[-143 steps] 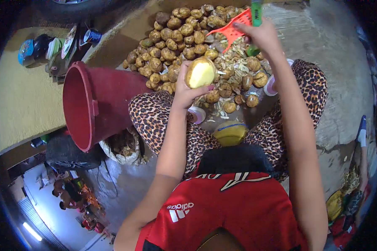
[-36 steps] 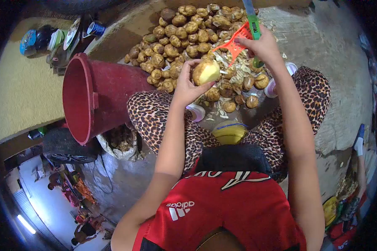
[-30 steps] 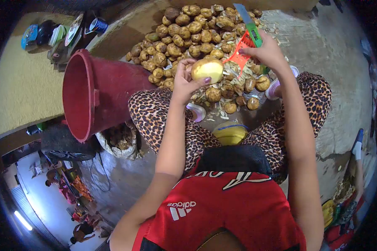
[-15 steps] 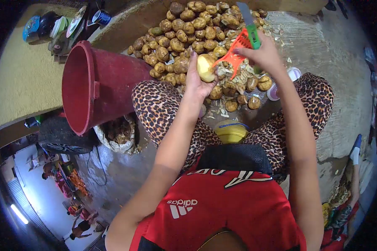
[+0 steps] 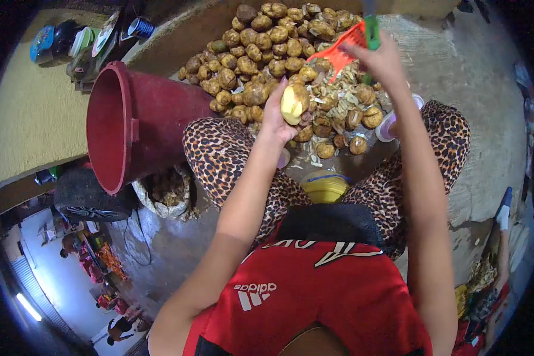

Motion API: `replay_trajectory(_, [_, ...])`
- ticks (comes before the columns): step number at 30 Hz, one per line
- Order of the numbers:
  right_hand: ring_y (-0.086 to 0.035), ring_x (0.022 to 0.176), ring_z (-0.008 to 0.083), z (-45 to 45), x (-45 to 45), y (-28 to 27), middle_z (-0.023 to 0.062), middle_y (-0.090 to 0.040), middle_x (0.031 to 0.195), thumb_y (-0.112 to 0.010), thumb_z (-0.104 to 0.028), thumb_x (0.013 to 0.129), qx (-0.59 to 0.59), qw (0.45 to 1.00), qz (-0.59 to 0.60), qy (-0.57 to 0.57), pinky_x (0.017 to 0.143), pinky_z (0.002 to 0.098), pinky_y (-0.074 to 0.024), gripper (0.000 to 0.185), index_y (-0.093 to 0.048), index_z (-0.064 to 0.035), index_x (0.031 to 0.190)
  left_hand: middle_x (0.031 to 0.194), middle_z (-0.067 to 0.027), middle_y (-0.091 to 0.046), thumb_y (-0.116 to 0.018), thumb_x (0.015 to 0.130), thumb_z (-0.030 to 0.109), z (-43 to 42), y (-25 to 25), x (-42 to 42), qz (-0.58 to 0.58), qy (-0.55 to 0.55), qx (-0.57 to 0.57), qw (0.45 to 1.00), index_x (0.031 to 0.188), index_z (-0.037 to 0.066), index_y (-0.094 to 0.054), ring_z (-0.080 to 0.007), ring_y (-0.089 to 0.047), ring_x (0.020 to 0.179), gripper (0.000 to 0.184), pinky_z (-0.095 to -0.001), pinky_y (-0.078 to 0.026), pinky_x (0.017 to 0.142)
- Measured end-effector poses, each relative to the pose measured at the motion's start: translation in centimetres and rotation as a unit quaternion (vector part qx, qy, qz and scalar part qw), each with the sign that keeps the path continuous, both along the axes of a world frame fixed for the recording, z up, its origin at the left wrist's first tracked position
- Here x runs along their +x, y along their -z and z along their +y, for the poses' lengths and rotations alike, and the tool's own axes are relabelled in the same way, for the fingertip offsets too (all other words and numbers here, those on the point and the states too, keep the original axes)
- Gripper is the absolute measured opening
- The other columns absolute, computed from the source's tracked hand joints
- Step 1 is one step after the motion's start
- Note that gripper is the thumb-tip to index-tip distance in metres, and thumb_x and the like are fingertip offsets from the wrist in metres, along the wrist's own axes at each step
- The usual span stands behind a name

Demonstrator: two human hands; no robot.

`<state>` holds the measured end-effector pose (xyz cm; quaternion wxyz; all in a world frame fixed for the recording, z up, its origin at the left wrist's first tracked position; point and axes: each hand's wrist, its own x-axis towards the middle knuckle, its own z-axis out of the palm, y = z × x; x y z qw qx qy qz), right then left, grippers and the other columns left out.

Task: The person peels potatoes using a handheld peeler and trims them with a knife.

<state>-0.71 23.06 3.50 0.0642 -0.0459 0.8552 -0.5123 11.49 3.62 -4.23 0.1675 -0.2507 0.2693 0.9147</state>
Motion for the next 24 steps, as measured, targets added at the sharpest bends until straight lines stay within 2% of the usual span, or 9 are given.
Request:
replay_trajectory(3, [-0.059,0.066,0.0212,-0.7,1.4,1.7,0.0094,-0.060,0.073,-0.074,-0.024,0.064,0.075,0.968,0.234,-0.051,0.062,0.0359,-0.0465,0.036,-0.054,-0.0036,0.087,0.083,-0.0050,-0.061,-0.046,0.088,0.044,-0.1,0.4,-0.2,0.008,-0.025,-0.012,1.000,0.102,0.009,-0.054,-0.0162,-0.060,0.068,0.039,-0.0299,-0.051,0.054])
replay_trajectory(4, [-0.058,0.066,0.0197,-0.7,1.3,1.9,0.0073,-0.058,0.071,-0.075,-0.025,0.063,0.083,0.968,0.233,-0.036,0.062,0.0349,-0.0461,0.039,-0.054,-0.0028,0.087,0.085,-0.0052,-0.061,-0.045,0.088,0.045,-0.1,0.4,-0.2,0.015,-0.037,-0.027,0.999,0.103,0.008,-0.054,-0.0166,-0.061,0.069,0.041,-0.0305,-0.052,0.056])
replay_trajectory(7, [-0.059,0.069,0.0272,-0.6,1.3,0.9,0.0099,-0.059,0.073,-0.075,-0.024,0.062,-0.011,0.997,0.055,-0.058,0.064,0.0369,-0.0466,0.041,-0.055,-0.0031,0.091,0.085,-0.0067,-0.062,-0.044,0.088,0.046,0.0,0.1,-0.2,-0.002,-0.059,-0.021,0.998,0.101,0.009,-0.055,-0.0186,-0.062,0.070,0.041,-0.0326,-0.053,0.055])
replay_trajectory(10, [-0.054,0.058,0.0120,-2.2,3.5,-0.1,0.0051,-0.060,0.077,-0.076,-0.024,0.065,-0.034,0.991,-0.055,-0.118,0.054,0.0281,-0.0462,0.045,-0.056,-0.0037,0.099,0.092,-0.0086,-0.062,-0.044,0.088,0.047,0.7,-0.8,-0.4,-0.036,-0.071,-0.012,0.997,0.106,0.008,-0.054,-0.0203,-0.063,0.076,0.044,-0.0345,-0.054,0.059])
replay_trajectory(13, [-0.050,0.049,0.0069,-3.6,3.8,2.7,0.0015,-0.060,0.073,-0.076,-0.025,0.065,-0.010,0.947,0.268,-0.176,0.045,0.0231,-0.0425,0.046,-0.056,-0.0038,0.100,0.103,-0.0109,-0.060,-0.044,0.089,0.044,1.1,-0.7,-0.6,-0.008,-0.078,0.001,0.997,0.113,0.004,-0.050,-0.0215,-0.062,0.087,0.047,-0.0349,-0.054,0.069])
replay_trajectory(15, [-0.052,0.052,0.0075,-3.1,3.8,2.4,0.0001,-0.060,0.072,-0.077,-0.024,0.063,-0.009,0.983,0.105,-0.152,0.047,0.0227,-0.0441,0.048,-0.056,-0.0037,0.101,0.104,-0.0118,-0.060,-0.044,0.089,0.042,0.9,-0.7,-0.5,0.019,-0.054,-0.013,0.998,0.112,0.003,-0.051,-0.0218,-0.062,0.088,0.046,-0.0341,-0.054,0.071])
replay_trajectory(18, [-0.053,0.053,0.0077,-2.5,2.9,2.0,-0.0007,-0.060,0.070,-0.078,-0.023,0.063,-0.014,0.989,0.037,-0.145,0.047,0.0223,-0.0440,0.046,-0.057,-0.0039,0.100,0.101,-0.0120,-0.061,-0.044,0.090,0.039,1.3,-1.3,-0.9,0.021,-0.054,-0.029,0.998,0.110,0.003,-0.052,-0.0213,-0.063,0.086,0.041,-0.0349,-0.053,0.070])
replay_trajectory(21, [-0.060,0.059,0.0172,-2.1,2.8,0.6,0.0077,-0.062,0.070,-0.077,-0.030,0.061,-0.034,0.988,-0.060,-0.135,0.057,0.0310,-0.0484,0.044,-0.059,-0.0038,0.092,0.096,-0.0100,-0.062,-0.046,0.089,0.037,1.3,-1.0,-1.4,0.027,-0.051,-0.031,0.998,0.106,0.004,-0.052,-0.0200,-0.063,0.082,0.038,-0.0349,-0.054,0.068])
replay_trajectory(24, [-0.056,0.052,0.0108,0.5,-0.2,1.1,0.0037,-0.061,0.065,-0.077,-0.030,0.062,0.127,0.971,0.203,-0.001,0.050,0.0275,-0.0462,0.042,-0.059,-0.0047,0.091,0.090,-0.0078,-0.063,-0.048,0.089,0.035,0.3,0.1,-0.7,0.036,-0.061,-0.050,0.996,0.101,0.005,-0.054,-0.0185,-0.063,0.078,0.033,-0.0339,-0.054,0.066])
